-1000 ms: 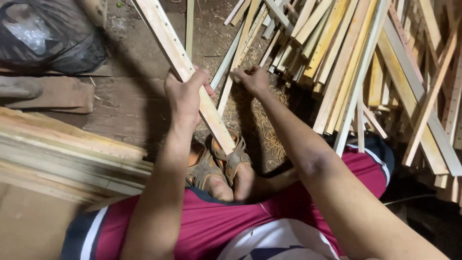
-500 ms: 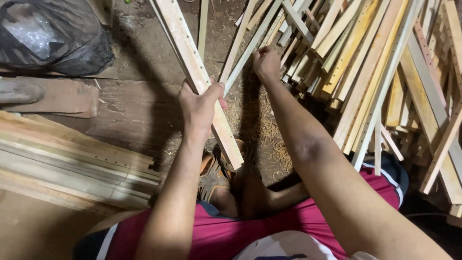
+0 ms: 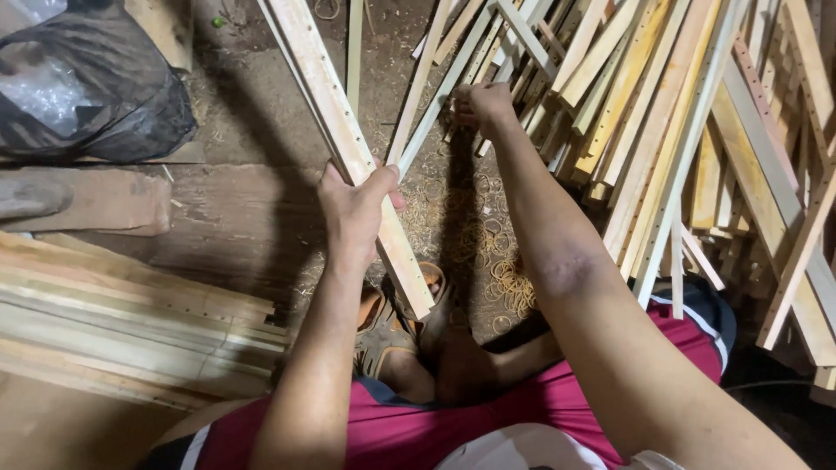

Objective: The person sits on the floor and repeatedly picks up thin wooden slats from a pile, inspects them, and places them into a separate stack. The person handles the slats one by one, occasionally adjusting the growing stack.

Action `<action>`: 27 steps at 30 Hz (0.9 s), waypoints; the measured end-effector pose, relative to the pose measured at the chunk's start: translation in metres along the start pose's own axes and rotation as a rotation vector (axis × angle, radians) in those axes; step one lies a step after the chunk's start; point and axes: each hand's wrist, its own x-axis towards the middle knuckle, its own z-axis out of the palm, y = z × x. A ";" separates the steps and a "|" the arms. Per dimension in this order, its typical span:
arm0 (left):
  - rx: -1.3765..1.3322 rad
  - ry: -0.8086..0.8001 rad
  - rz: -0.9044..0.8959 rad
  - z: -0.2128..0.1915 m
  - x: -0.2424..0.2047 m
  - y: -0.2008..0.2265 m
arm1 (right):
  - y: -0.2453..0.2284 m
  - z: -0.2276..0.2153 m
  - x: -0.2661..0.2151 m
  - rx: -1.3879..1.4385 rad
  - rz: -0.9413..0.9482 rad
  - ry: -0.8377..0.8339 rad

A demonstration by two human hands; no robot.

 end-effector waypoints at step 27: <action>-0.314 -0.304 -0.171 -0.005 -0.018 -0.038 | 0.154 -0.055 -0.251 0.310 -0.575 -0.736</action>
